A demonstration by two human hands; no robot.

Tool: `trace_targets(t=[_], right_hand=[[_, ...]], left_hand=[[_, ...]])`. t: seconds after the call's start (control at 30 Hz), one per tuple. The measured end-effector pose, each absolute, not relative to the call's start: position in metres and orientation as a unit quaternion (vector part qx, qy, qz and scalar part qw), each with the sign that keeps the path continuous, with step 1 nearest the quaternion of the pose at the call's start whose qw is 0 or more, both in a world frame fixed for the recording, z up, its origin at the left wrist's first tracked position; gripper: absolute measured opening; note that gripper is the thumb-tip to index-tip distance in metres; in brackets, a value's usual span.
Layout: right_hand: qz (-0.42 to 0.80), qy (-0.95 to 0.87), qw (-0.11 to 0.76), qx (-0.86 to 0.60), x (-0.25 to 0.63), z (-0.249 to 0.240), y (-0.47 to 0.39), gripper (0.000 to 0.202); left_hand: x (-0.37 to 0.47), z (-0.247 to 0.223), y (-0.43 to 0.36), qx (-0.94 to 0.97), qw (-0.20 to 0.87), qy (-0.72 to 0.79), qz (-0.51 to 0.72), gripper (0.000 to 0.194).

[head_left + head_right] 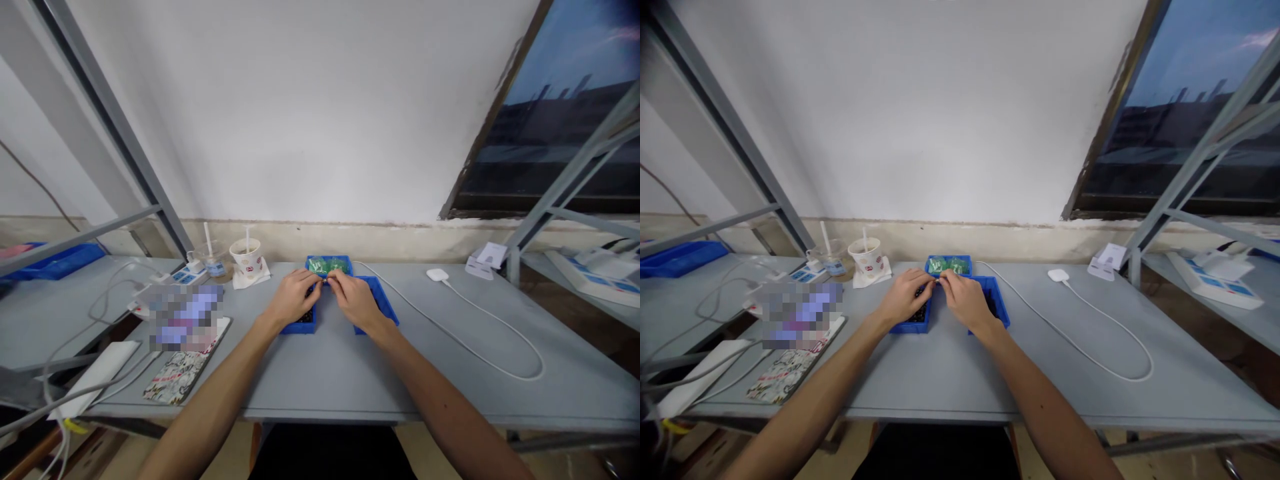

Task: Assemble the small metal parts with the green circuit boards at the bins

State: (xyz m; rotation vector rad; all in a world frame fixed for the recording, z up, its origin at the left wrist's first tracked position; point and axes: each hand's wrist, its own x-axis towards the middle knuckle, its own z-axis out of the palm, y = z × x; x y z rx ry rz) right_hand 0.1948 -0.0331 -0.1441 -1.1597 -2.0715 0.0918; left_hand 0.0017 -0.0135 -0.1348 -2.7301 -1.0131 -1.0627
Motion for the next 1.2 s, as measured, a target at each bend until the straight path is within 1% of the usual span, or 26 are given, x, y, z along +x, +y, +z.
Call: trace_targets(t=[0.1,0.3,0.43,0.63,0.7,0.87,1.03,1.2], right_hand=[[0.037,-0.820,0.373,-0.433,0.1944,-0.1450,-0.0327,0.017],[0.017,-0.825,0.345,-0.448,0.1938,-0.1472,-0.0327,0.018],[-0.006,-0.824,0.334,-0.458,0.1945,-0.1495,-0.0314,0.023],[-0.034,-0.815,0.301,-0.494,0.1938,-0.1507,-0.0303,0.032],[-0.028,-0.815,0.304,-0.493,0.1938,-0.1491,-0.0311,0.033],[0.012,-0.823,0.338,-0.455,0.1937,-0.1455,-0.0343,0.022],[0.023,-0.827,0.333,-0.453,0.1931,-0.1459,-0.0352,0.019],[0.019,-0.831,0.339,-0.441,0.1934,-0.1477,-0.0334,0.022]], left_hand=[[0.0008,-0.1344,-0.0134,-0.881,0.022,-0.329,-0.340,0.021],[0.0009,-0.1354,-0.0140,-0.893,0.006,-0.314,-0.321,0.022],[0.0013,-0.1355,-0.0143,-0.899,0.002,-0.299,-0.320,0.024],[0.0019,-0.1375,-0.0142,-0.904,0.008,-0.282,-0.322,0.023],[0.0018,-0.1377,-0.0143,-0.900,0.012,-0.290,-0.324,0.023],[0.0014,-0.1355,-0.0138,-0.878,0.026,-0.331,-0.345,0.022],[0.0011,-0.1348,-0.0140,-0.885,0.018,-0.321,-0.336,0.023],[0.0001,-0.1345,-0.0150,-0.897,0.003,-0.295,-0.328,0.024]])
